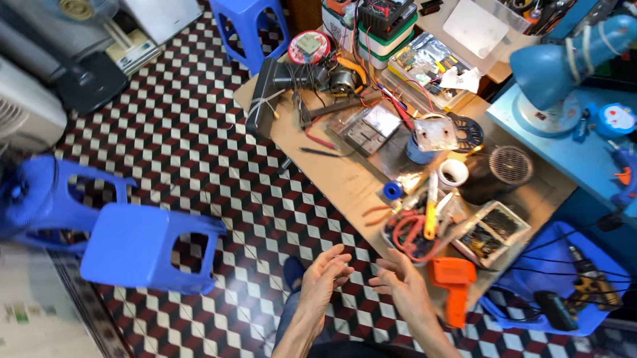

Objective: The person tests an analog multimeter by connecting red and black probes to its terminals and adjusting the dial. They briefly move a bundle of wires to a wall socket, then return to the workbench to continue testing the multimeter with the probes.

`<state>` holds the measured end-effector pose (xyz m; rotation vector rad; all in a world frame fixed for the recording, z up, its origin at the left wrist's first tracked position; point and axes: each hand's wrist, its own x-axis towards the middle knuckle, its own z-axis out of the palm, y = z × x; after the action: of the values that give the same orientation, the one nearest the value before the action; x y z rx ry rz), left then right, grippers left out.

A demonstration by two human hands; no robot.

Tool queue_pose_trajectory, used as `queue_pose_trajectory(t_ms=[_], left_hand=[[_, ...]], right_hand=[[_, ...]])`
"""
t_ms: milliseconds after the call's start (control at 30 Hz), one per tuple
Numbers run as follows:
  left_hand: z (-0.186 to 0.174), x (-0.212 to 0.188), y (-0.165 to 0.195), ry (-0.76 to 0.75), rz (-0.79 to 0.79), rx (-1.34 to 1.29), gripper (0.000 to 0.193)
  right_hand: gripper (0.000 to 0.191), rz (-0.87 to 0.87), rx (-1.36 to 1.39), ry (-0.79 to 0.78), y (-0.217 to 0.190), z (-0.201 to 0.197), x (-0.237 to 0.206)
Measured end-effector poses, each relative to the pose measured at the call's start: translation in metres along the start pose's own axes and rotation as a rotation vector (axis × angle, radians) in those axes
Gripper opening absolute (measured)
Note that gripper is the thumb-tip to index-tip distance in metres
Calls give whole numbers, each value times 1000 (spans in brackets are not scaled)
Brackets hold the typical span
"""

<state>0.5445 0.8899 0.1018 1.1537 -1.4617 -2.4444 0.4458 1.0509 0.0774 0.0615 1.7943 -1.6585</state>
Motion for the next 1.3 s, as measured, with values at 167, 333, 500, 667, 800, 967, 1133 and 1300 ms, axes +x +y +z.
queue_pose_trajectory(t_ms=[167, 333, 500, 667, 800, 967, 1133, 1300], left_hand=[[-87, 98, 75, -76, 46, 285, 42], [-109, 210, 83, -50, 217, 857, 34], [-94, 300, 81, -94, 222, 1233, 31], [-53, 349, 91, -207, 260, 1246, 34], [-34, 381, 94, -248, 215, 1263, 45], [-27, 420, 85, -445, 101, 1127, 63], [-37, 439, 87, -665, 99, 1236, 52], [-36, 424, 125, -818, 303, 1305, 34]], right_hand=[[50, 42, 76, 49, -43, 81, 44], [44, 106, 76, 200, -63, 102, 15], [45, 189, 195, 353, -50, 99, 24], [43, 143, 309, 365, -63, 101, 60], [43, 141, 309, 435, -91, 100, 78], [43, 166, 352, 542, -114, 109, 91], [42, 281, 410, 700, -118, 136, 108], [40, 365, 516, 748, -116, 172, 139]])
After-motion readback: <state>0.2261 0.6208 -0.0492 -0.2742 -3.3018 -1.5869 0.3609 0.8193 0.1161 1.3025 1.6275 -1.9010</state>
